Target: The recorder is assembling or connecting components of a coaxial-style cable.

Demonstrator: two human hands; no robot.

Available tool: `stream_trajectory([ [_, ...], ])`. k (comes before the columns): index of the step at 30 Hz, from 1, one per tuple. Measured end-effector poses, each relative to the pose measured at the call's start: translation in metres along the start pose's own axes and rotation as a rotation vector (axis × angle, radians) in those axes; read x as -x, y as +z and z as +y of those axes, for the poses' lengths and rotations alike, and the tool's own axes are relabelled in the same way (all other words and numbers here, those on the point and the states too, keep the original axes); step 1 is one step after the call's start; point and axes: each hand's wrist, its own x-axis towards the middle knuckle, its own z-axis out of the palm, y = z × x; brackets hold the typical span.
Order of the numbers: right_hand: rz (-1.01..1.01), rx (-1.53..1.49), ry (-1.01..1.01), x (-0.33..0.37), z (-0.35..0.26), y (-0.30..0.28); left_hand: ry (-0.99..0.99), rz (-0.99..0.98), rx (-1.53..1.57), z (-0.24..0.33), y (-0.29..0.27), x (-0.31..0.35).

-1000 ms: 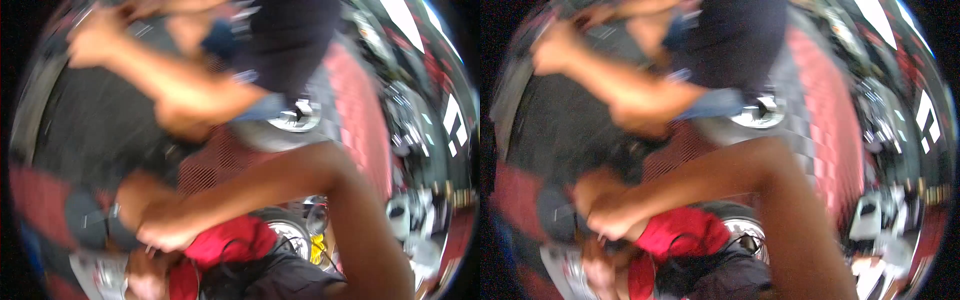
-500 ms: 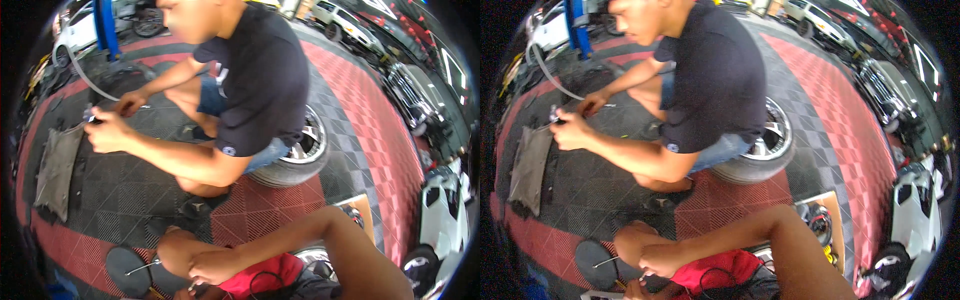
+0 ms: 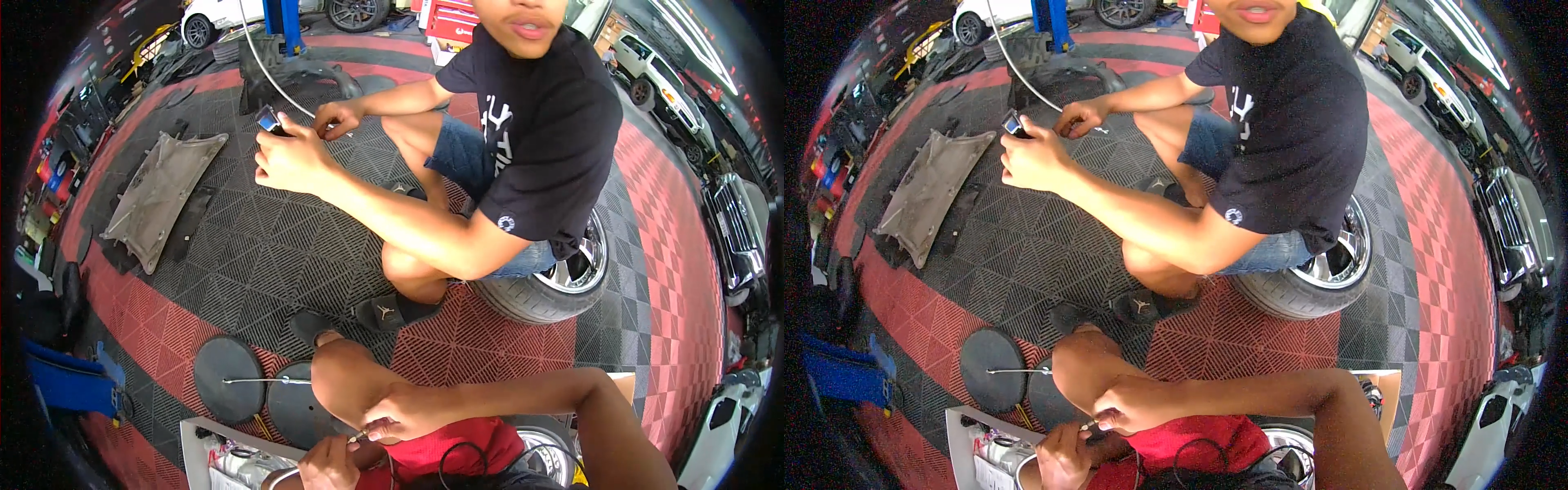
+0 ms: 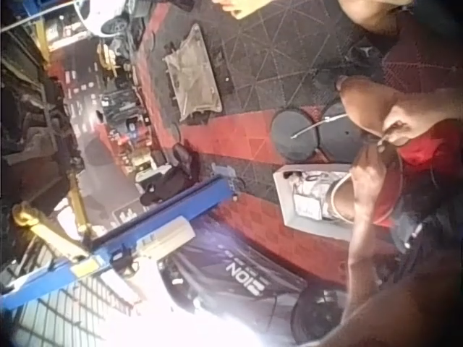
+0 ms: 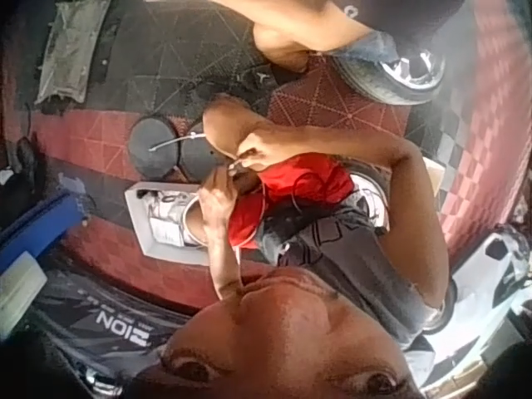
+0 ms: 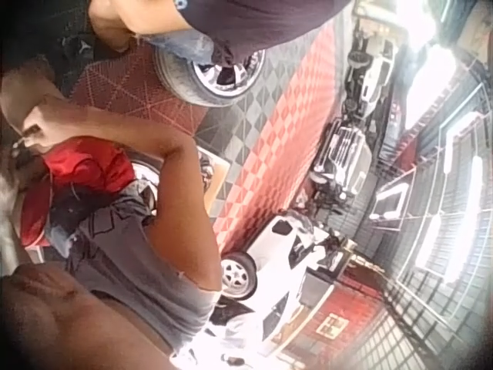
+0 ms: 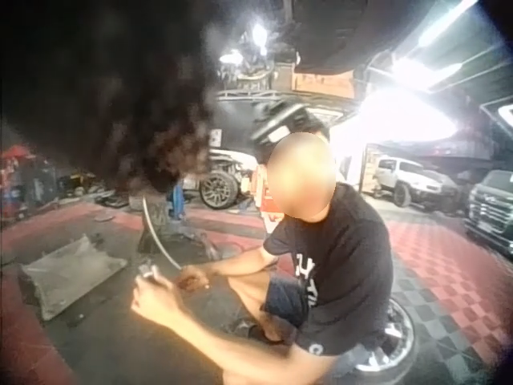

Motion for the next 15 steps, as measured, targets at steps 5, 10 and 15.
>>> stream_trajectory([
  [5, -0.066, -0.455, 0.285, -0.001, -0.007, -0.01, -0.025, 0.012, 0.088, -0.004, 0.001, -0.005],
  [10, 0.184, -0.418, 0.235, 0.002, -0.01, 0.008, -0.117, 0.046, 0.153, -0.001, 0.005, 0.003],
  [15, 0.222, -0.83, 0.365, 0.003, -0.007, 0.019, -0.168, 0.108, 0.234, -0.002, 0.007, 0.002],
])
